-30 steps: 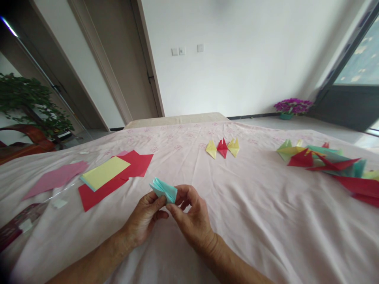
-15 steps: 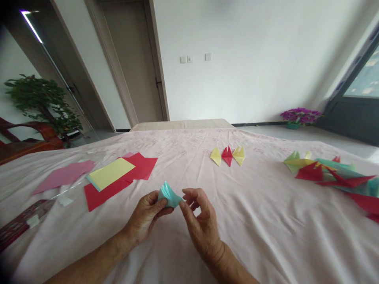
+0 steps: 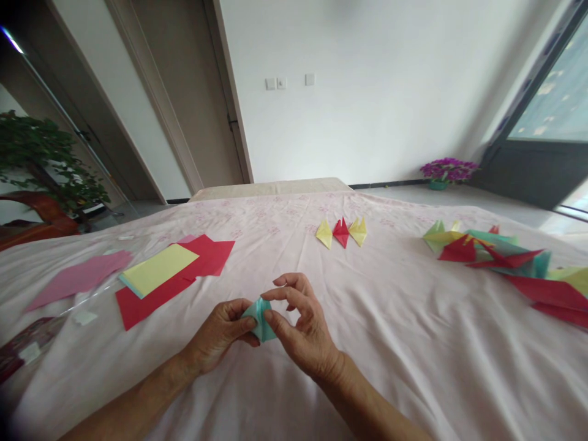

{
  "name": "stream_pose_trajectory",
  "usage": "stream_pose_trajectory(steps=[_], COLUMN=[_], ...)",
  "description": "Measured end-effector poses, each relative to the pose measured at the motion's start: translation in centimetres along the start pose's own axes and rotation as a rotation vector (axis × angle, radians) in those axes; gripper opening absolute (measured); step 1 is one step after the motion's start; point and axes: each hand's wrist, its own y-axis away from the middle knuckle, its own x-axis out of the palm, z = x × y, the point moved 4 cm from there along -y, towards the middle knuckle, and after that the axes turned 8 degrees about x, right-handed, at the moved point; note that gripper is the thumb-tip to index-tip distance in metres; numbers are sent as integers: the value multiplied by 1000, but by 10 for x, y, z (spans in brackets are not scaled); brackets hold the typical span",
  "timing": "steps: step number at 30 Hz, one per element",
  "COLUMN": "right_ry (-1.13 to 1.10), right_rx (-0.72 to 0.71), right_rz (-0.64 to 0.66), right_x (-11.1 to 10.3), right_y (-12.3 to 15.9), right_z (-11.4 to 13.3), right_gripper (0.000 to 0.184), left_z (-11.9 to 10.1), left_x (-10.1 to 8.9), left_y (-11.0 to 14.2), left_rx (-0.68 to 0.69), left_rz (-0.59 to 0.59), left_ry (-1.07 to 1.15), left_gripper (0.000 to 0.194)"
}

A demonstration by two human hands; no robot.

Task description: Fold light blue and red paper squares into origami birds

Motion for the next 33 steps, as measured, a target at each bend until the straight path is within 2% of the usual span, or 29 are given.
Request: stream_pose_trajectory(steps=[12,22,28,33], right_ry=[53,67,31,-59], right_rx=[30,-33,-45,15], right_rz=[44,100,84,34], right_x=[-3,-6,-6,-6], right_y=[-3,-5,-5,-7], right_z=[1,12,13,6], right_gripper=[4,6,8,6], left_z=[5,6,5,5], left_x=[1,4,5,6], left_y=[2,4,5,6], left_rx=[-60,-141,-159,-172], left_rz=[64,133,145,154], left_ry=[-5,-17,-30,-61], left_gripper=[31,32,33,34])
